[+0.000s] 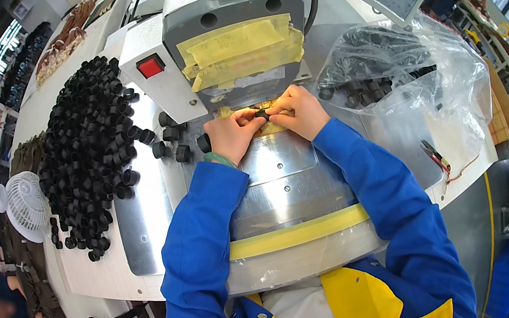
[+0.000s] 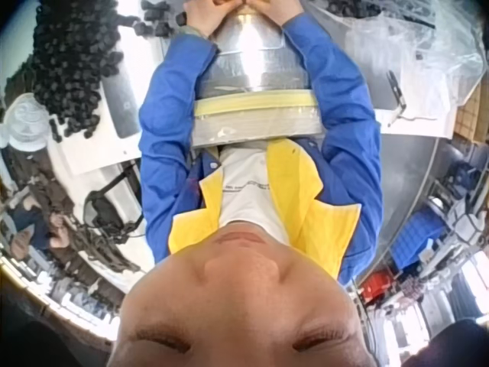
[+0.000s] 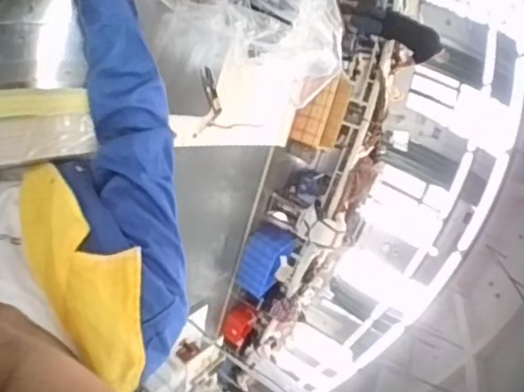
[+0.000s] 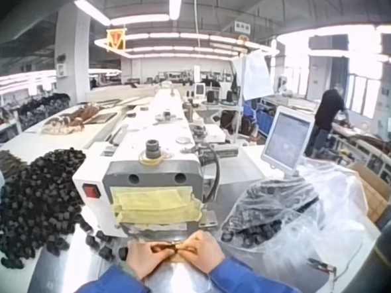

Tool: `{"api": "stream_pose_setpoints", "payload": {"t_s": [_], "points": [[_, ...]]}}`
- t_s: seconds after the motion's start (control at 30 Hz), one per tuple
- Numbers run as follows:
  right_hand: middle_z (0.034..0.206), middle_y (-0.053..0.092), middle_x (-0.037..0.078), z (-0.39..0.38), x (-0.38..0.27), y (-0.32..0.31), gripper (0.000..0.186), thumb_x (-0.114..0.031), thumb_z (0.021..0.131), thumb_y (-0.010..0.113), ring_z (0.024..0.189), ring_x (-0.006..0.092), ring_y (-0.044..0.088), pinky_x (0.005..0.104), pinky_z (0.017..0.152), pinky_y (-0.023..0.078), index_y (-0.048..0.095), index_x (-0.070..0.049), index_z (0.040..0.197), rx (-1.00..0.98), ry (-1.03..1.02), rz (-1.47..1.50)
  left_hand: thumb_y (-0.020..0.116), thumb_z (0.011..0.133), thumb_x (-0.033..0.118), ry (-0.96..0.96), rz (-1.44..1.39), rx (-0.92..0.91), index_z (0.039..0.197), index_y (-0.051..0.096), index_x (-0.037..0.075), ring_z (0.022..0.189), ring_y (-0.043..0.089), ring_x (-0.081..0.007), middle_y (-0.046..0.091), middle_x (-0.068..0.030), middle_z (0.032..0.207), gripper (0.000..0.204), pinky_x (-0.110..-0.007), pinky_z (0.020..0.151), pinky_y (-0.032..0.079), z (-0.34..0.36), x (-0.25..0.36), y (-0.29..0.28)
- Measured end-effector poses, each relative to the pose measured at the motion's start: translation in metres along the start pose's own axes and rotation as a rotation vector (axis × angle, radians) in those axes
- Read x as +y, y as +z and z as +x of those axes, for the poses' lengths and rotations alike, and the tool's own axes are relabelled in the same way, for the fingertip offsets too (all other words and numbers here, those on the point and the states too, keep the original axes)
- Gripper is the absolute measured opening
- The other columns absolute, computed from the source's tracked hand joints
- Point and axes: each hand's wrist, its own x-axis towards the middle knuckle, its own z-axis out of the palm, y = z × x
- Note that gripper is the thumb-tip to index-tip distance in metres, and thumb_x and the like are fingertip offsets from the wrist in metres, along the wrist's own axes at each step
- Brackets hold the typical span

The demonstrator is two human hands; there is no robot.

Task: The person repeatedly positions black fabric loops into a sewing machine by hand to stitch each piece.

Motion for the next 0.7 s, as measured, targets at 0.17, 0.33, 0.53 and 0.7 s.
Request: {"api": "stream_pose_setpoints", "payload": {"t_s": [0.17,0.33,0.53,0.7], "points": [[0.068,0.056,0.008,0.001,0.001,0.001,0.015,-0.015,0.063,0.068,0.068,0.0232,0.054,0.0327,0.061,0.043,0.063,-0.004,0.071,-0.015,0.163,0.115,0.071,0.067,0.016,-0.082,-0.075,-0.032,0.085,0.066,0.001,0.06,0.056,-0.0056,0.064,-0.0051,0.07,0.024,-0.02,0.058,0.046,0.005,-0.005,0.003],[0.069,0.056,0.008,0.001,0.001,0.002,0.015,-0.015,0.063,0.068,0.07,0.0239,0.054,0.0335,0.062,0.043,0.062,-0.005,0.071,-0.006,0.151,0.078,0.071,0.064,0.027,-0.053,-0.136,-0.029,0.079,0.068,0.005,0.064,0.061,-0.0137,0.065,-0.0074,0.07,0.027,-0.021,0.067,0.044,0.006,-0.011,0.005],[0.069,0.057,0.008,0.001,0.001,0.002,0.014,-0.015,0.063,0.068,0.071,0.0247,0.054,0.034,0.063,0.043,0.063,-0.005,0.071,-0.015,0.148,0.062,0.07,0.067,0.013,-0.048,-0.115,-0.045,0.086,0.066,-0.001,0.063,0.058,-0.0067,0.065,-0.0071,0.074,0.023,-0.019,0.06,0.046,0.006,-0.011,0.003],[0.07,0.057,0.008,0.0,0.001,0.002,0.014,-0.015,0.064,0.068,0.072,0.0249,0.054,0.0341,0.064,0.043,0.063,-0.005,0.072,-0.009,0.126,0.085,0.069,0.068,0.013,-0.05,-0.145,-0.06,0.087,0.065,-0.001,0.065,0.057,-0.0068,0.065,-0.0064,0.076,0.023,-0.019,0.061,0.046,0.008,-0.014,0.004]]}}
